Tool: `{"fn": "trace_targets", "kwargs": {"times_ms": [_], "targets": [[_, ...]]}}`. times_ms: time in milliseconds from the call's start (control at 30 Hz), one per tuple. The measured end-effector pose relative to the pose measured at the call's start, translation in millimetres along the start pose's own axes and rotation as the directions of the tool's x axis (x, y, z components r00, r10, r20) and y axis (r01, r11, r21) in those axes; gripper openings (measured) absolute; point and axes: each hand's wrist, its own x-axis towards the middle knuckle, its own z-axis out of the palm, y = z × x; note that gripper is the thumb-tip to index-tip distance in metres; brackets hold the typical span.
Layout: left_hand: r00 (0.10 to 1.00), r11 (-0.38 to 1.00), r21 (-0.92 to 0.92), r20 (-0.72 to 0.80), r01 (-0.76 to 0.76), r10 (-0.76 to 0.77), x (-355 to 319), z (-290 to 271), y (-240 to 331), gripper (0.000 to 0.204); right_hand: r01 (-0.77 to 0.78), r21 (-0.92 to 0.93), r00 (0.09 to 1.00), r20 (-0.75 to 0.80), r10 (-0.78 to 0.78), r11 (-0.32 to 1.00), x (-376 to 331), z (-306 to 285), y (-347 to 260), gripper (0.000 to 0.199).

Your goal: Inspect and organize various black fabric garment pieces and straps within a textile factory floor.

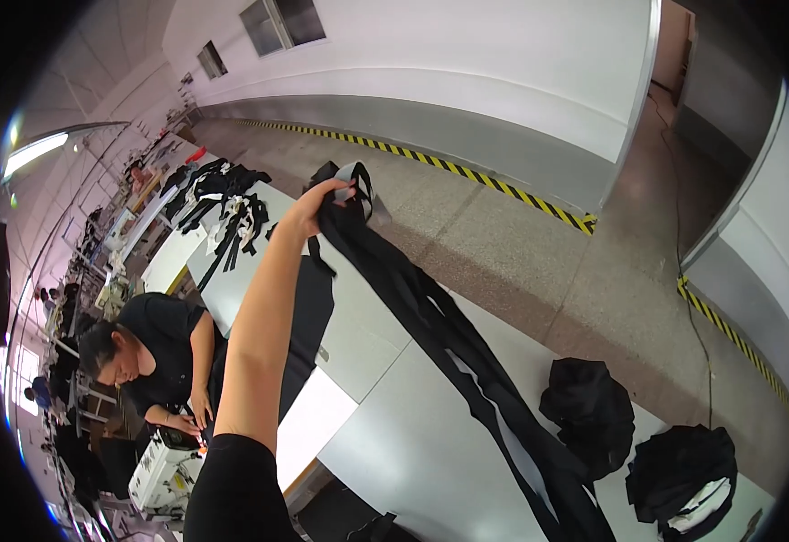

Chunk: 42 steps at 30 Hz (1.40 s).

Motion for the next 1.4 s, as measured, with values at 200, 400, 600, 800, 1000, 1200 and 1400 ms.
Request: {"fn": "trace_targets", "kwargs": {"times_ms": [200,400,600,800,1000,1200,1400], "targets": [[0.857,0.607,0.678,-0.514,0.414,-0.01,24,-136,-80,0.037,-0.396,0.003,0.893,0.235,0.384,0.918,19,67,-37,0.046],[0.73,-0.196,0.974,0.052,0.114,0.682,4,-82,-271,0.041,0.305,0.025,0.885,0.362,-0.293,0.952,58,134,-4,0.041],[0.667,-0.089,0.684,0.728,-0.724,0.158,-113,28,-382,0.043,0.276,-0.214,0.922,0.333,-0.196,0.937,78,137,37,0.037],[0.681,0.063,0.687,0.697,-0.724,0.224,-152,21,-426,0.016,0.273,-0.336,0.94,-0.108,-0.325,0.901,104,146,88,0.022],[0.727,-0.047,0.738,0.672,-0.673,0.142,-198,-51,-420,0.012,0.414,-0.516,0.749,-0.275,-0.603,0.749,109,151,10,0.013],[0.738,-0.284,0.765,0.639,-0.578,0.218,-225,-82,-409,0.011,0.426,-0.51,0.789,-0.195,-0.583,0.747,160,236,36,0.082],[0.748,-0.373,0.788,0.6,-0.491,0.284,-252,-28,-414,0.042,0.411,-0.011,0.792,-0.49,-0.363,0.912,139,276,76,0.052]]}}
